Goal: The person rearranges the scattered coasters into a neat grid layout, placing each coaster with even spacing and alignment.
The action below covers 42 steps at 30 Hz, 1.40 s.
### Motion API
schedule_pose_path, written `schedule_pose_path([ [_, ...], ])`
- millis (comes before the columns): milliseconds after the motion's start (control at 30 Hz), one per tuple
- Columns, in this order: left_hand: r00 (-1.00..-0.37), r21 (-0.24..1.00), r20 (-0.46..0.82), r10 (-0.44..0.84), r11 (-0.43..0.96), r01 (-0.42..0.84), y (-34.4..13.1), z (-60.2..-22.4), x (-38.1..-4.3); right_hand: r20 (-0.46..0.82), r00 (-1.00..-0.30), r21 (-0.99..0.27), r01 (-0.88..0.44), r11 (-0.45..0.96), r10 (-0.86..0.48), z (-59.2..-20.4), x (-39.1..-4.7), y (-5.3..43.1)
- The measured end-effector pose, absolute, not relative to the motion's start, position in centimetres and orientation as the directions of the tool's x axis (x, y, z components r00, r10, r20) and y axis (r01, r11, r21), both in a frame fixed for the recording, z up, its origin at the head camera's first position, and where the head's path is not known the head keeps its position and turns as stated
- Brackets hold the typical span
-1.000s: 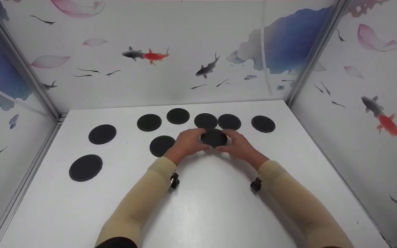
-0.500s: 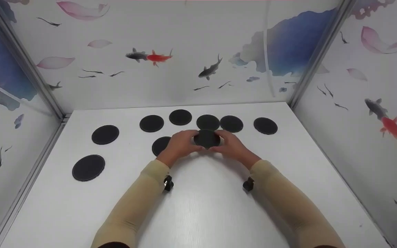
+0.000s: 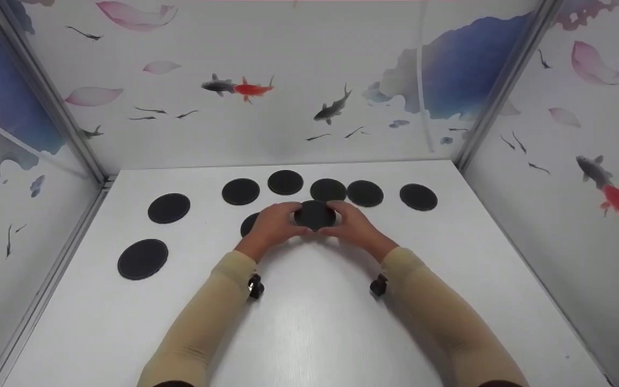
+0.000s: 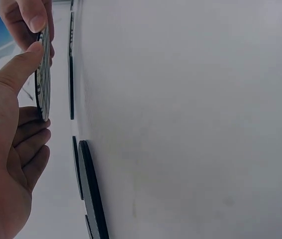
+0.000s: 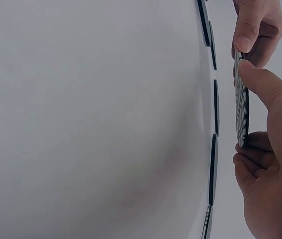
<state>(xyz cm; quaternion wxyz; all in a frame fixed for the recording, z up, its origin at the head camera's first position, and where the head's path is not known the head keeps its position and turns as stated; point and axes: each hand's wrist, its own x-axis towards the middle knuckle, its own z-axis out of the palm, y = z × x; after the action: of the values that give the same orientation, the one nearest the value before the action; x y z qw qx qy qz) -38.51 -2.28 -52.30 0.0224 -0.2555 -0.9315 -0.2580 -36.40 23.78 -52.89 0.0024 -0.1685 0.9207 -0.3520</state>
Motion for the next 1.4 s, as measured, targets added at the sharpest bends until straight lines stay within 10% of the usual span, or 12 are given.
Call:
schedule_pose_path([
  [1400, -0.898, 0.491, 0.098, 0.428, 0.764, 0.418, -4.8, -53.0, -38.5, 0.089, -0.934, -0.63, -0.322, 0.706, -0.347, -53.4, -36.8, 20.6],
])
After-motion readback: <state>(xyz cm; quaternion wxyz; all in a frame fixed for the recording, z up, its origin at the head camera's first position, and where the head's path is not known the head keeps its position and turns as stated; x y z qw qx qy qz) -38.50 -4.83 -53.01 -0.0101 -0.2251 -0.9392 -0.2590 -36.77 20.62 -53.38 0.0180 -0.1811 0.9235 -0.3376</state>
